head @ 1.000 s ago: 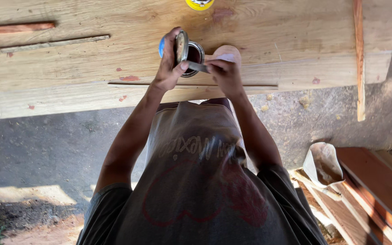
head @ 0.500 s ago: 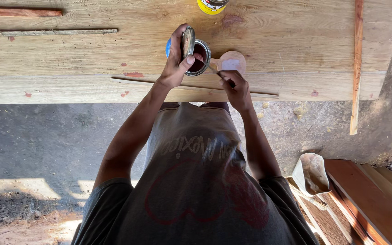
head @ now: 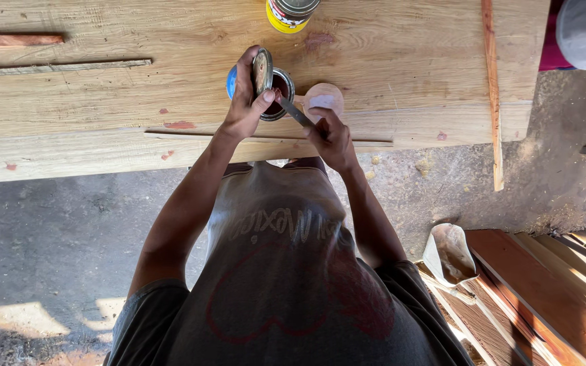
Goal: The person uses an angle grinder to smooth a small wooden disc, then moves to a workbench to mix a reddish paste with a white substance using a knife. The mixture is prepared in a small container.
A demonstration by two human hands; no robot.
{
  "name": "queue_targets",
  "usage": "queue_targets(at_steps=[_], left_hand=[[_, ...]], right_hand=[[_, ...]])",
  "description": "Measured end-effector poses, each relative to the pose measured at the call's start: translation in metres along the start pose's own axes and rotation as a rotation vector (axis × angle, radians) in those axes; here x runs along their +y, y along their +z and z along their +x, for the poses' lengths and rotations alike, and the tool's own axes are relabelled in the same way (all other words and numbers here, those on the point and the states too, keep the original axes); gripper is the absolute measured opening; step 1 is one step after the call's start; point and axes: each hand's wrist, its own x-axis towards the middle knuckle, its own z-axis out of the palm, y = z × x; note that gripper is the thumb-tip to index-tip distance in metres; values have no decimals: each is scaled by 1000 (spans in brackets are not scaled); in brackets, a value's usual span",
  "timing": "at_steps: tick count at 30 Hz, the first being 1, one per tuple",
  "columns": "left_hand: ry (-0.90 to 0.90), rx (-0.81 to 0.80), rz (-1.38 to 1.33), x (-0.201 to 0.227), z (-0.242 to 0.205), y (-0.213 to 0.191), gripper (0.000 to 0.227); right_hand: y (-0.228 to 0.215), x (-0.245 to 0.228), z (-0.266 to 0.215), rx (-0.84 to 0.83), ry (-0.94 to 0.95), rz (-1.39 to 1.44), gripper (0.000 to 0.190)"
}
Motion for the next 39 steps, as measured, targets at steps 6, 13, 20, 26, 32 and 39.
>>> queue_targets(at_steps=[6, 13, 20, 26, 32, 39], left_hand=[[163, 16, 206, 5, 2, 3, 100], [92, 9, 166, 15, 3, 12, 101], [170, 43, 298, 4, 4, 9, 97], [149, 125, 450, -12, 4, -4, 100], [168, 223, 791, -18, -5, -35, 109], [146, 192, 1002, -21, -19, -39, 119]], right_hand=[[-4, -9, -2, -7, -105, 99, 17], [-10, -24, -5, -25, -20, -15, 27], [-14, 10, -7, -5, -72, 117, 22], [-48, 46, -19, 145, -17, -163, 21], [-44, 74, -26, 211, -92, -392, 28], [-9, 97, -35, 143, 149, -631, 23]])
